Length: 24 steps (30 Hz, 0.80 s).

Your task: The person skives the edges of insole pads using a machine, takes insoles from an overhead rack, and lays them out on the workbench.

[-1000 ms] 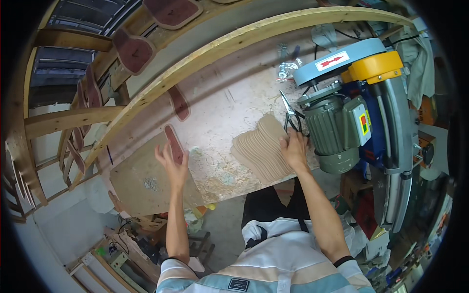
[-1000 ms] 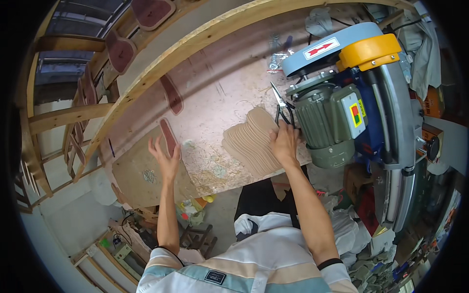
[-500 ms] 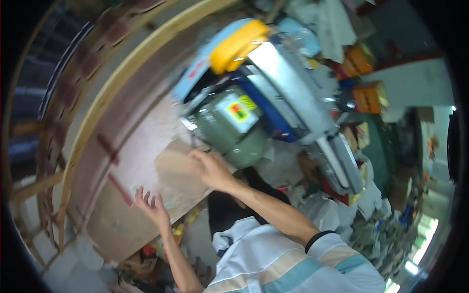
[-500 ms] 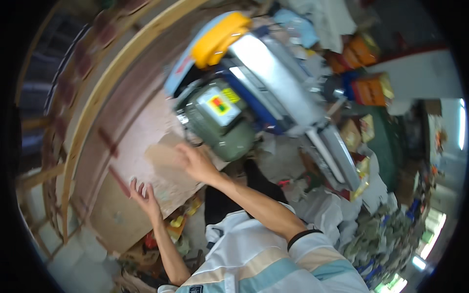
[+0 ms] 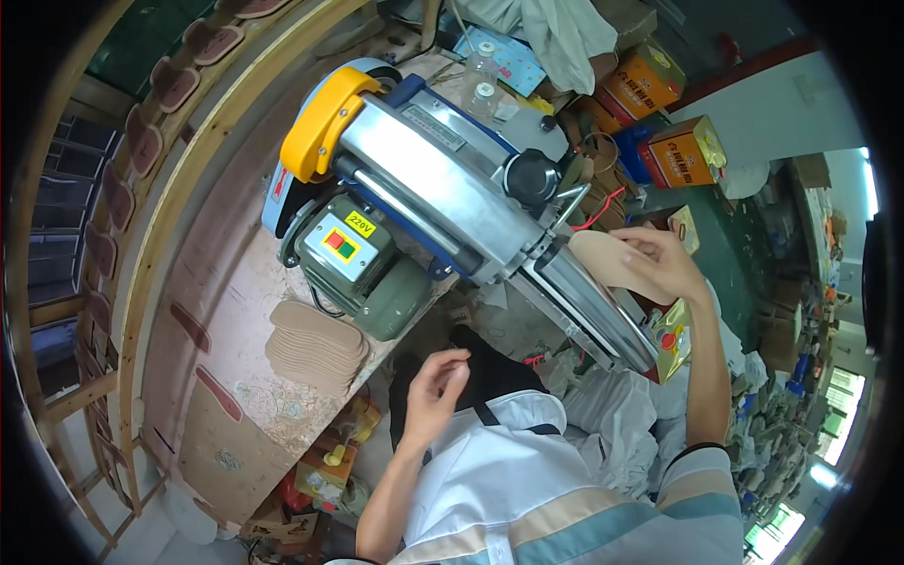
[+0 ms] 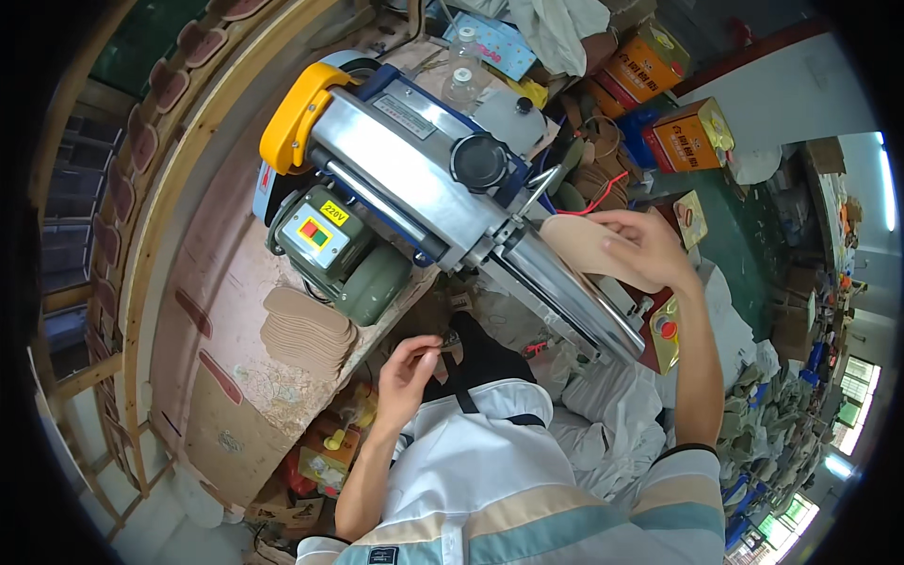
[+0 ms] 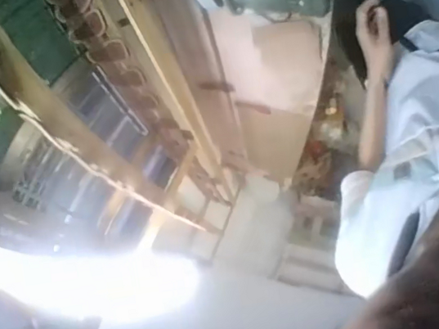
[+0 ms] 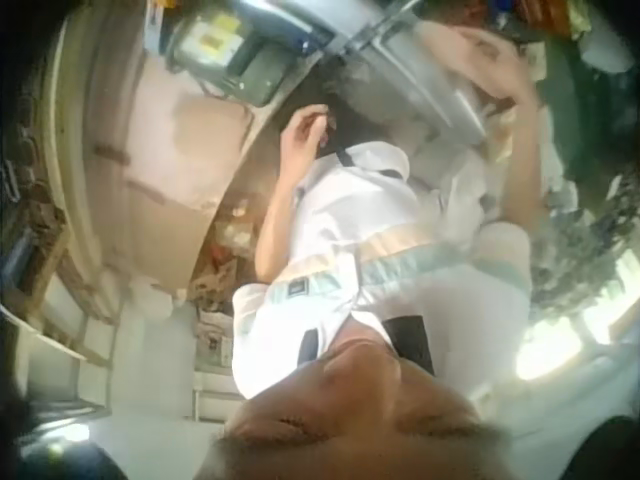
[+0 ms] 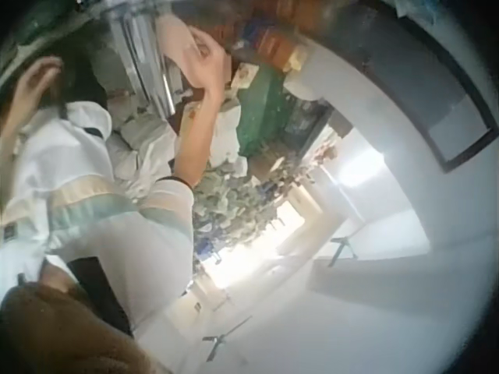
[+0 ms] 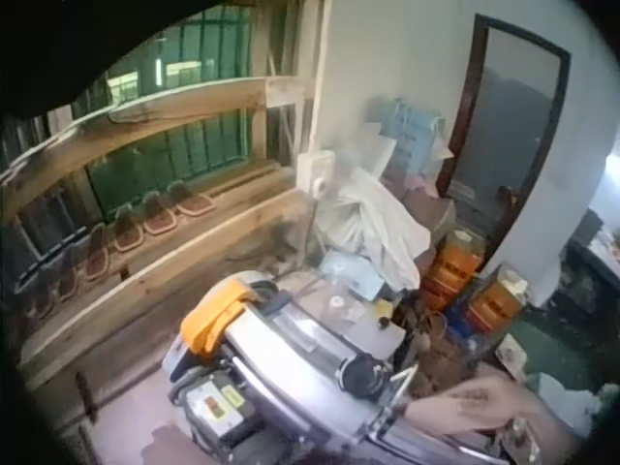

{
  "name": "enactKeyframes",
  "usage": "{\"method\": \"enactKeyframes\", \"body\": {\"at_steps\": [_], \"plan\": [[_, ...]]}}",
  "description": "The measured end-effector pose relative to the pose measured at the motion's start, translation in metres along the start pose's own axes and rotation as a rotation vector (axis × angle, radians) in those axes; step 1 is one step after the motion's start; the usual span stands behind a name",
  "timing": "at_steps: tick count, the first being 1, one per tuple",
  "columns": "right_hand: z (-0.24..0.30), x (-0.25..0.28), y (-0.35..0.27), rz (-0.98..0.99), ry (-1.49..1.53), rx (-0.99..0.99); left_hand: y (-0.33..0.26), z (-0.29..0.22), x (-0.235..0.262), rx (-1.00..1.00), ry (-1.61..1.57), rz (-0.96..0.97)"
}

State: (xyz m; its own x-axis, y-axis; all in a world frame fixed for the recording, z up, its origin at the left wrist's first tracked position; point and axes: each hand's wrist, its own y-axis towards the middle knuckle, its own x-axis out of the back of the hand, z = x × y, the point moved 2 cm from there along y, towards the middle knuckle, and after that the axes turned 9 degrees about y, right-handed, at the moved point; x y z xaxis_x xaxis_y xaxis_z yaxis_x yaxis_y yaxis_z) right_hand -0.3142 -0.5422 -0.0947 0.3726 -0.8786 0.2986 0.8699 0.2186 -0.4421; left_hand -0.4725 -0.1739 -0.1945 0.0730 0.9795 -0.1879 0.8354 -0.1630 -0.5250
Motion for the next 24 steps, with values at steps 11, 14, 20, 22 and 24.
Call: {"method": "enactKeyframes", "body": {"at_steps": [11, 14, 20, 22, 24], "plan": [[0.036, -0.013, -0.012, -0.167, -0.057, 0.097, 0.063, -0.002, -0.070, 0.119, -0.049, 0.068], [0.050, -0.022, -0.023, -0.166, -0.029, 0.063, 0.066, 0.024, -0.056, -0.008, 0.134, 0.067], [0.045, -0.023, -0.056, -0.139, -0.025, 0.053, -0.006, -0.047, 0.047, -0.258, 0.250, 0.103], [0.056, -0.044, -0.058, -0.119, 0.007, 0.035, -0.049, -0.077, 0.120, -0.350, 0.386, -0.115], [0.070, -0.077, -0.059, -0.125, 0.026, 0.007, -0.084, -0.091, 0.199, -0.346, 0.562, -0.374]]}}
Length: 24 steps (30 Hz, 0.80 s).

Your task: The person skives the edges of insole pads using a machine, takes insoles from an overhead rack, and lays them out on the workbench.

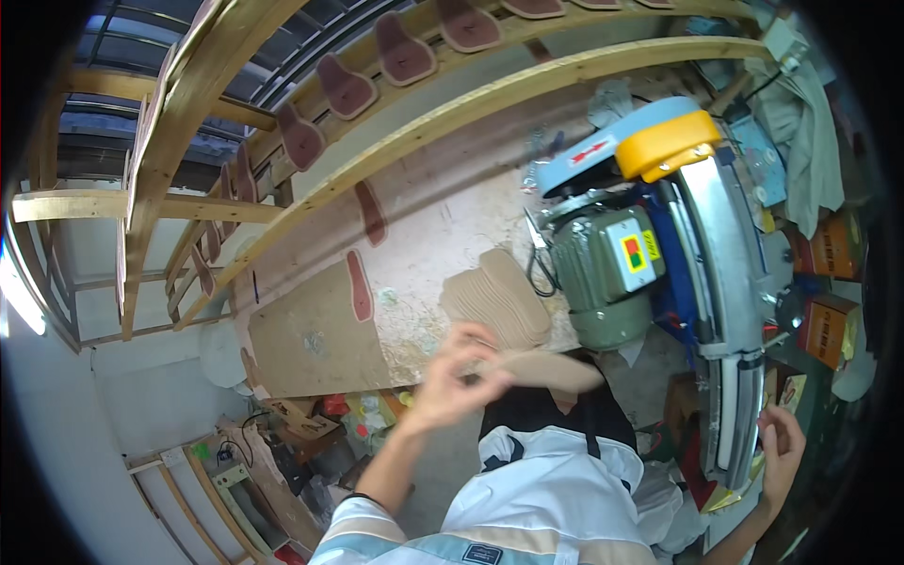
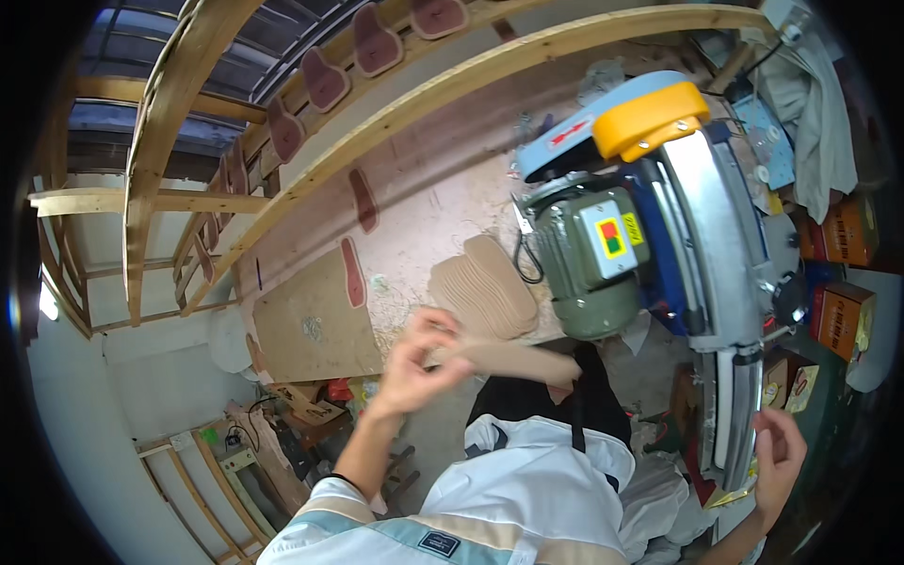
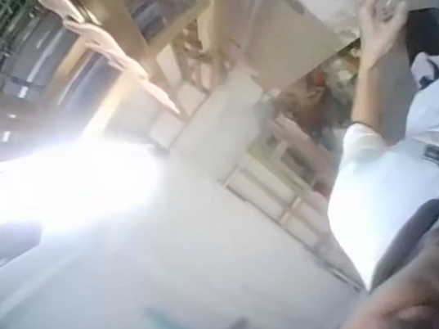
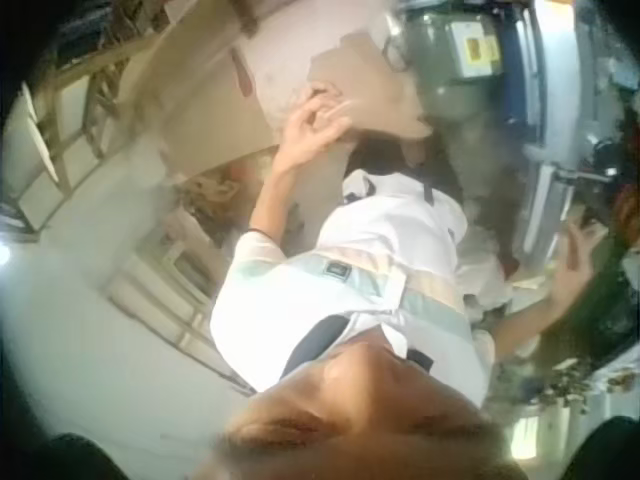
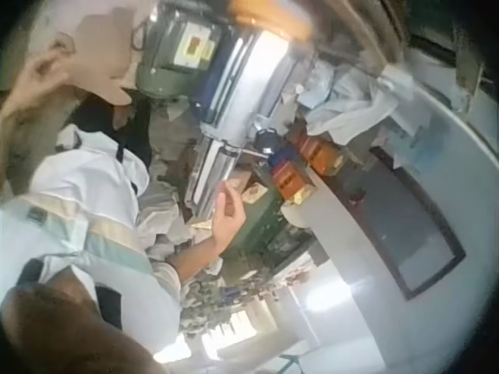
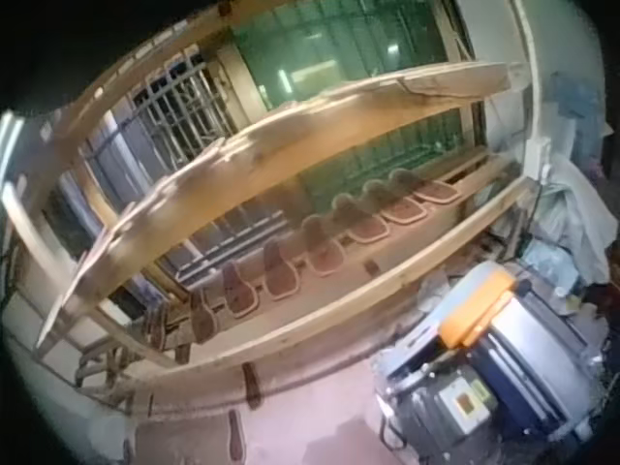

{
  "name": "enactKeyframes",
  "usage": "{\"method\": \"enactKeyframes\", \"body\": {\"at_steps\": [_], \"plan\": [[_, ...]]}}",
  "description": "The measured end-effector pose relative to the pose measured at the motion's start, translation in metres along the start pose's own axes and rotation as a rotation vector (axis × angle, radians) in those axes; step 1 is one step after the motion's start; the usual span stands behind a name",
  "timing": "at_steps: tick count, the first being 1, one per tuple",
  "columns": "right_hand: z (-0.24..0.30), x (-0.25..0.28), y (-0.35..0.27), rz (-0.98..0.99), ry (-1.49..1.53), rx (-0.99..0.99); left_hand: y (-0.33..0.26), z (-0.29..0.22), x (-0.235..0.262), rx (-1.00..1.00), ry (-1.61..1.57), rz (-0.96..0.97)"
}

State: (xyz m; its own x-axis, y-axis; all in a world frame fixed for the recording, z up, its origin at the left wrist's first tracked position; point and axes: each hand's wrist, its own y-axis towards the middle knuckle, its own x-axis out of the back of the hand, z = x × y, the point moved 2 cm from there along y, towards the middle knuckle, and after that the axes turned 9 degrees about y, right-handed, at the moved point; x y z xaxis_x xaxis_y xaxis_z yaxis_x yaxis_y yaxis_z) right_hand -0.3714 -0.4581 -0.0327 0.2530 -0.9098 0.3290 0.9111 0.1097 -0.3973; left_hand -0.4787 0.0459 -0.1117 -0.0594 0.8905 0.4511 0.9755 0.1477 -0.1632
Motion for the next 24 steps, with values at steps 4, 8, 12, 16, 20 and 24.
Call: {"method": "enactKeyframes", "body": {"at_steps": [4, 8, 12, 16, 20, 24], "plan": [[0.032, -0.091, -0.005, 0.082, 0.023, 0.014, 0.045, 0.077, 0.107, -0.073, 0.448, -0.389], [0.035, -0.188, -0.010, 0.285, 0.055, -0.021, 0.116, 0.175, 0.166, -0.246, 0.799, -0.546], [0.032, -0.263, -0.012, 0.443, -0.042, -0.059, 0.164, 0.261, 0.200, -0.188, 1.041, -0.556], [0.022, -0.314, -0.014, 0.446, -0.003, -0.147, 0.174, 0.298, 0.196, -0.183, 1.086, -0.540], [0.021, -0.350, -0.008, 0.488, 0.025, -0.164, 0.161, 0.326, 0.194, -0.143, 1.050, -0.525], [0.021, -0.372, 0.003, 0.501, -0.010, -0.135, 0.159, 0.335, 0.190, -0.078, 1.008, -0.483]]}}
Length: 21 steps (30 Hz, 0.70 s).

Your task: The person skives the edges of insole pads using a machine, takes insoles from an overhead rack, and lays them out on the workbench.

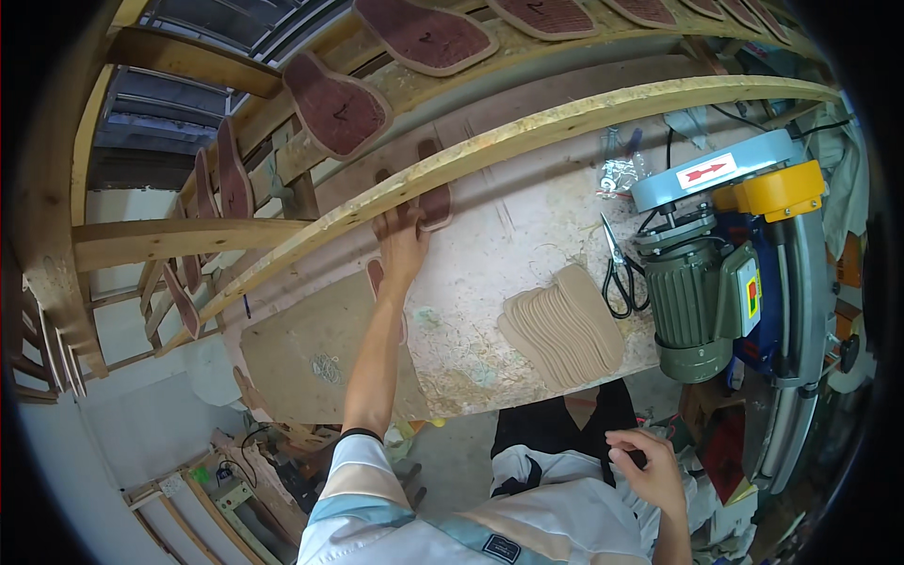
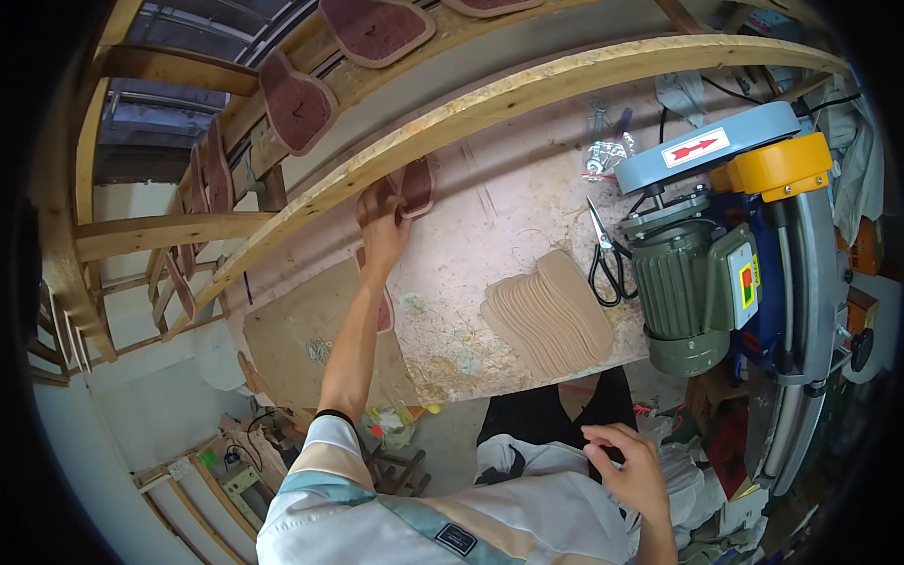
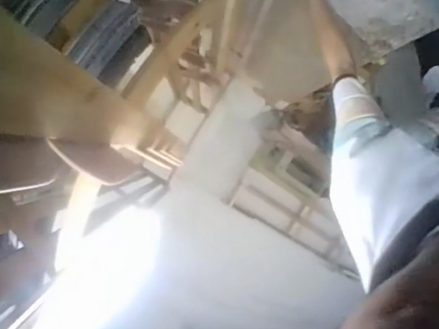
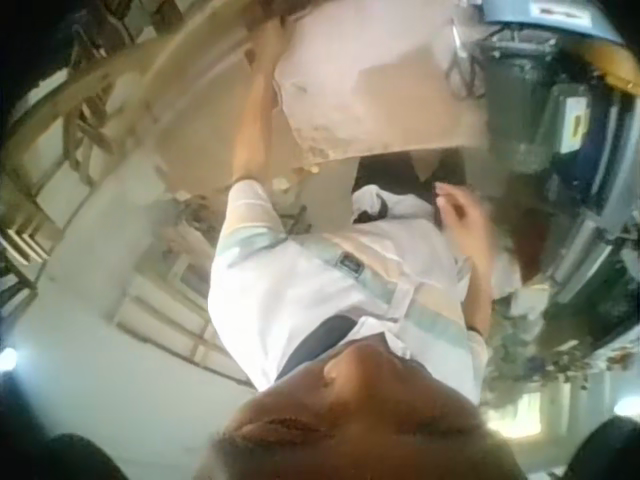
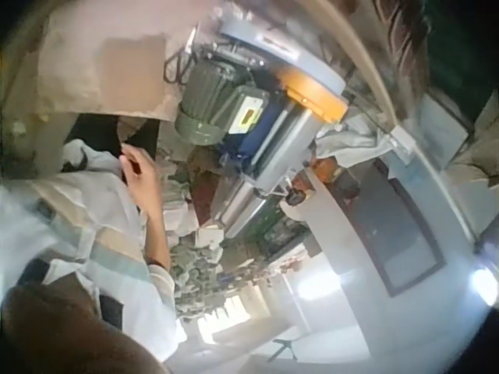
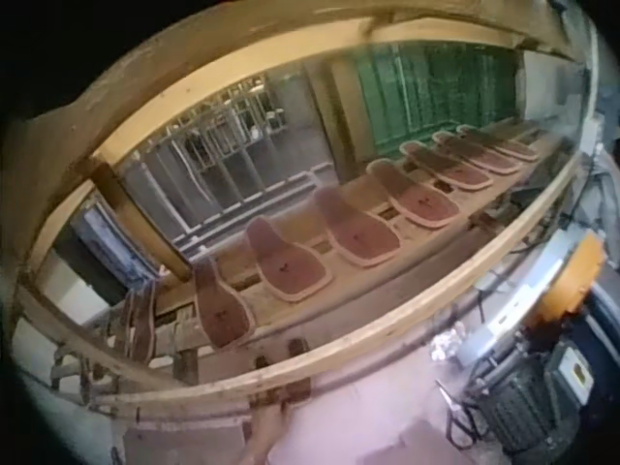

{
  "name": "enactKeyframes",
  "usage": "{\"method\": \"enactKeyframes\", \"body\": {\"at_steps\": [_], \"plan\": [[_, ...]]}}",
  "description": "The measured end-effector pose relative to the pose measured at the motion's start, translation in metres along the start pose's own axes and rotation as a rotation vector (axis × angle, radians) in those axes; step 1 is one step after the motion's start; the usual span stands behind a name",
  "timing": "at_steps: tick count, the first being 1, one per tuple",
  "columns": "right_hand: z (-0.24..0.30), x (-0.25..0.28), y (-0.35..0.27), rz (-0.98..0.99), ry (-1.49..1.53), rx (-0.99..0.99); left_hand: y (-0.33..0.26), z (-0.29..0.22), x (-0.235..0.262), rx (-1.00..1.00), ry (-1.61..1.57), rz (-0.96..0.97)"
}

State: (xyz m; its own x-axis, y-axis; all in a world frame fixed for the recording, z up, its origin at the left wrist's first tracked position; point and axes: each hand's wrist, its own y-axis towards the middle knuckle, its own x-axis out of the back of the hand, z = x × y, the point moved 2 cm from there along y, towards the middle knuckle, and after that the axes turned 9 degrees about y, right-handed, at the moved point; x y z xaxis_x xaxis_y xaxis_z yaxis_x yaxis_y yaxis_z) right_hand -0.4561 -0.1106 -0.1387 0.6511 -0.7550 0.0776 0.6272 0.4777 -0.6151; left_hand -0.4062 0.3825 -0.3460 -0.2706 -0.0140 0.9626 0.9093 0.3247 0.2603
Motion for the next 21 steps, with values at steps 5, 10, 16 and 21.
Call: {"method": "enactKeyframes", "body": {"at_steps": [5, 10, 16, 21], "plan": [[0.000, -0.003, 0.015, -0.016, -0.057, 0.060, 0.005, -0.026, 0.012, -0.005, -0.061, 0.105], [-0.027, -0.019, 0.078, -0.149, -0.096, 0.229, -0.013, -0.019, 0.020, 0.100, -0.196, 0.392], [-0.080, -0.023, 0.191, -0.494, -0.542, 0.164, -0.057, -0.093, 0.072, 0.142, -0.388, 0.240], [-0.087, -0.009, 0.208, -0.343, -0.372, 0.027, -0.109, -0.112, 0.097, 0.286, -0.473, 0.240]]}}
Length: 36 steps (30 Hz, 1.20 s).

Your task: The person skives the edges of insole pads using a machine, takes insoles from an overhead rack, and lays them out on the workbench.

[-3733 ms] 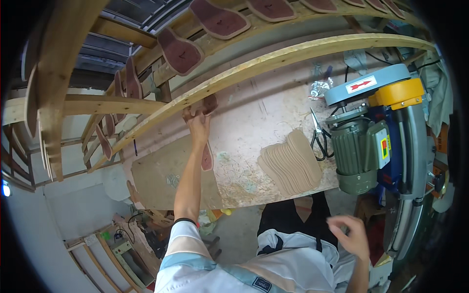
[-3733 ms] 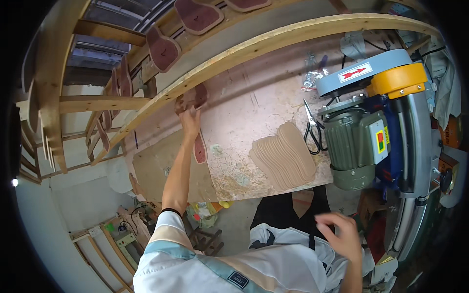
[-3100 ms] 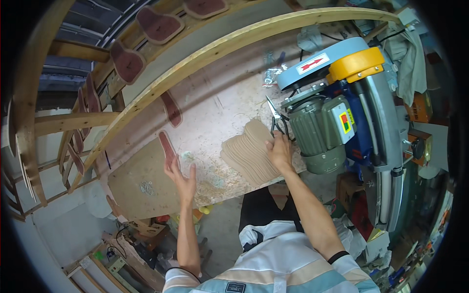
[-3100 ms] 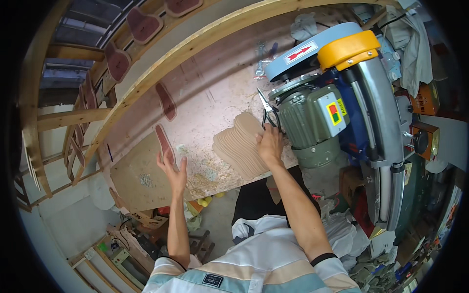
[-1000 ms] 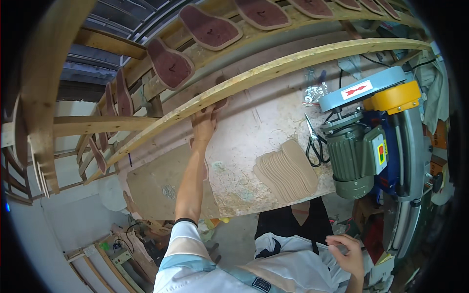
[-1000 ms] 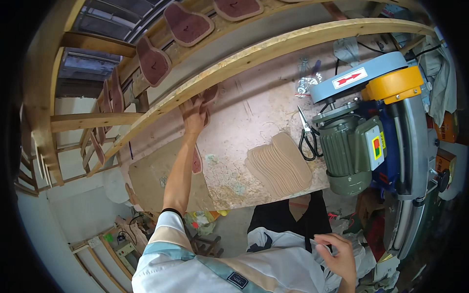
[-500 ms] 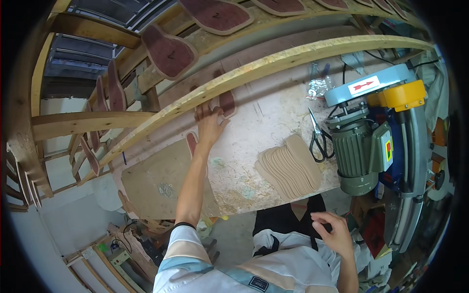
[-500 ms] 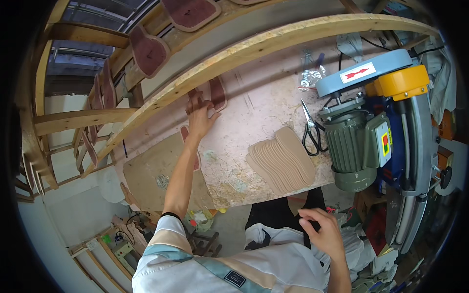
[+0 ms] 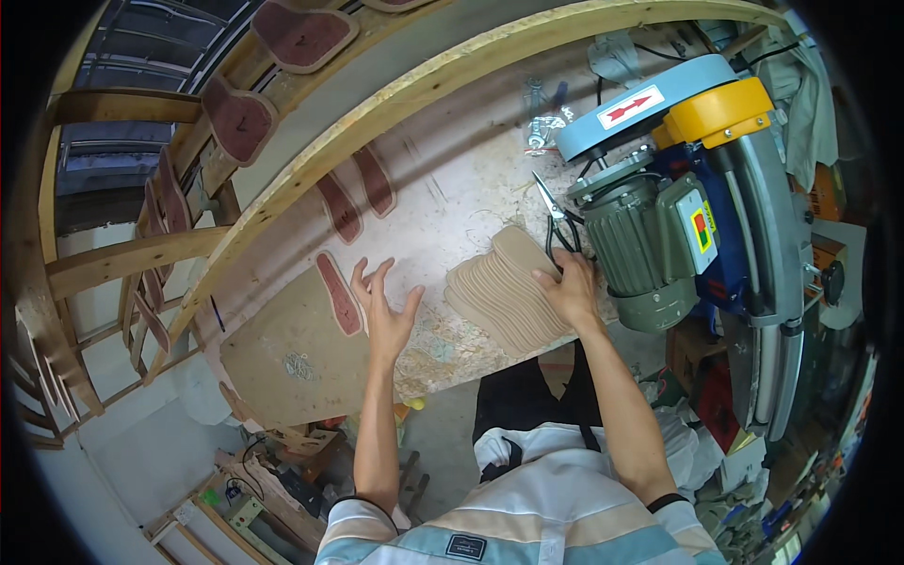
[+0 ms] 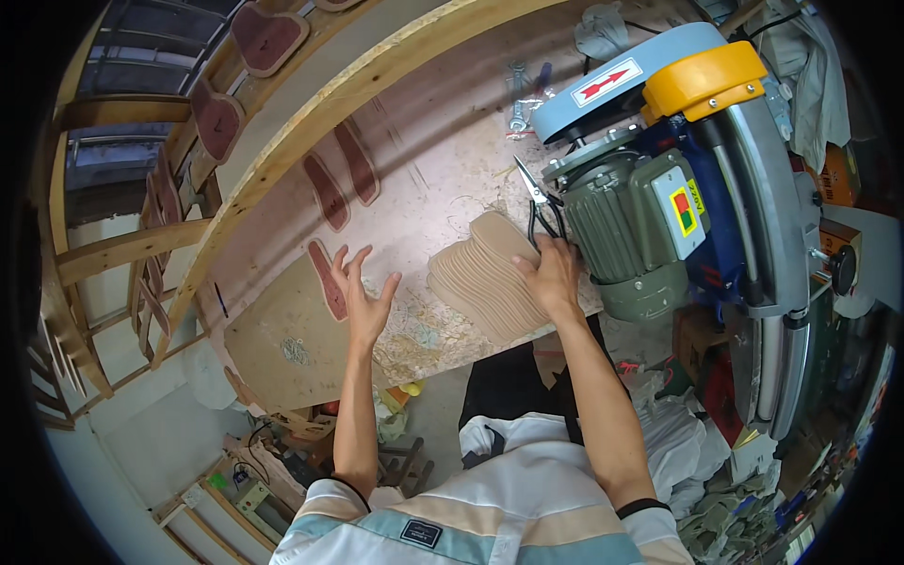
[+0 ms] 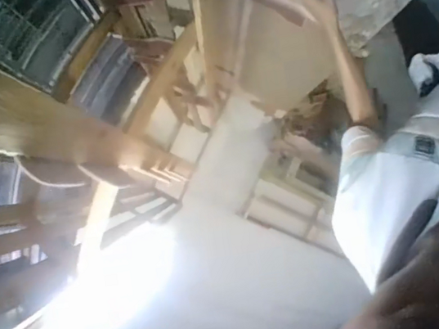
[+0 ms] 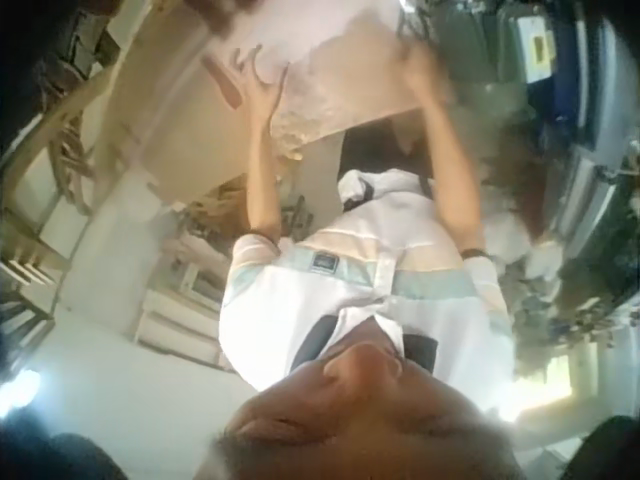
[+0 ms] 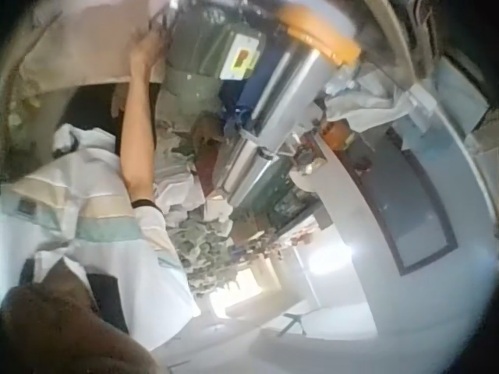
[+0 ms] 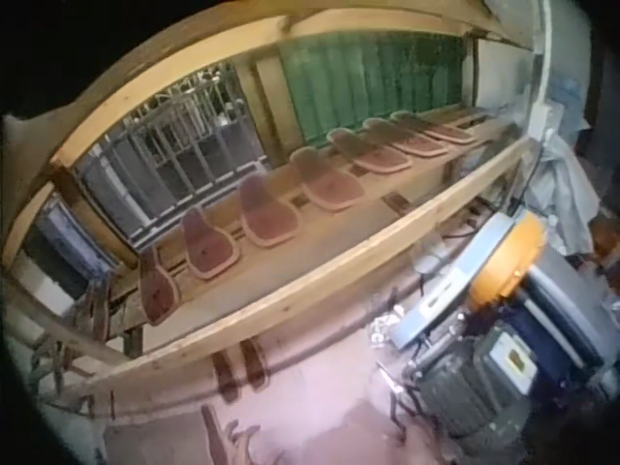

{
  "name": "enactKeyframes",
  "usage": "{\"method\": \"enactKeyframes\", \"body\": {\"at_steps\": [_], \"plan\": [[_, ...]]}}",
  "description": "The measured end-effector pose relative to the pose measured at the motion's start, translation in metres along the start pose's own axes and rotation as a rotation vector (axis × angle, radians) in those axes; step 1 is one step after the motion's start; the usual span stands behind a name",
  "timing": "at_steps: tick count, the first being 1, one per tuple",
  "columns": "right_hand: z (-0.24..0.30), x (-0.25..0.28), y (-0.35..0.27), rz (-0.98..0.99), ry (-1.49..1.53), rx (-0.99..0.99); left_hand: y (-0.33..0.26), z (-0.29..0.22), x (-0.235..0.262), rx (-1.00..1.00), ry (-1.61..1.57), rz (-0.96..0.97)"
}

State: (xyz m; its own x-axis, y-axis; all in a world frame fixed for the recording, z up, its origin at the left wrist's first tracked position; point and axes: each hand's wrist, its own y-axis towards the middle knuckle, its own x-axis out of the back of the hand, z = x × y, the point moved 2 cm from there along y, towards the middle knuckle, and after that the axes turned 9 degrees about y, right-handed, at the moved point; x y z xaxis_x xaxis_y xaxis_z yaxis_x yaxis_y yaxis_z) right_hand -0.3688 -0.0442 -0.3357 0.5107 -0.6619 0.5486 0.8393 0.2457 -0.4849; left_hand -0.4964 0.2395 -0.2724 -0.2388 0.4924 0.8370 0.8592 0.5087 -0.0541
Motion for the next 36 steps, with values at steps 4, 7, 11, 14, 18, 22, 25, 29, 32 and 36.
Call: {"method": "enactKeyframes", "body": {"at_steps": [4, 7, 11, 14, 18, 22, 25, 29, 32, 36], "plan": [[0.001, -0.004, 0.001, -0.015, 0.080, -0.029, -0.026, -0.016, -0.003, 0.058, 0.016, -0.017], [0.016, -0.002, -0.004, -0.049, -0.069, -0.060, -0.035, -0.033, -0.006, 0.105, -0.018, -0.021], [0.008, -0.008, -0.009, -0.037, -0.100, -0.005, -0.044, -0.045, -0.021, 0.108, -0.064, -0.078], [-0.001, -0.011, -0.013, -0.067, -0.018, 0.015, -0.023, -0.054, -0.052, 0.028, -0.148, 0.010], [-0.004, -0.015, -0.014, -0.043, 0.041, 0.047, 0.019, -0.108, -0.087, 0.008, -0.159, 0.119], [-0.014, -0.021, -0.013, -0.084, 0.040, 0.051, 0.027, -0.115, -0.096, -0.049, -0.023, 0.278], [-0.006, -0.016, -0.017, -0.072, 0.074, 0.017, 0.014, -0.110, -0.097, -0.152, -0.081, 0.126], [-0.017, 0.001, -0.031, -0.222, 0.449, 0.323, -0.010, -0.127, -0.081, 0.056, -0.439, 0.151], [-0.006, 0.040, -0.072, 0.020, 0.536, 0.406, -0.036, -0.141, -0.042, 0.178, -0.655, 0.133], [0.021, 0.233, -0.175, 0.029, 0.475, 0.548, -0.080, -0.173, -0.008, 0.081, -1.155, 0.155]]}}
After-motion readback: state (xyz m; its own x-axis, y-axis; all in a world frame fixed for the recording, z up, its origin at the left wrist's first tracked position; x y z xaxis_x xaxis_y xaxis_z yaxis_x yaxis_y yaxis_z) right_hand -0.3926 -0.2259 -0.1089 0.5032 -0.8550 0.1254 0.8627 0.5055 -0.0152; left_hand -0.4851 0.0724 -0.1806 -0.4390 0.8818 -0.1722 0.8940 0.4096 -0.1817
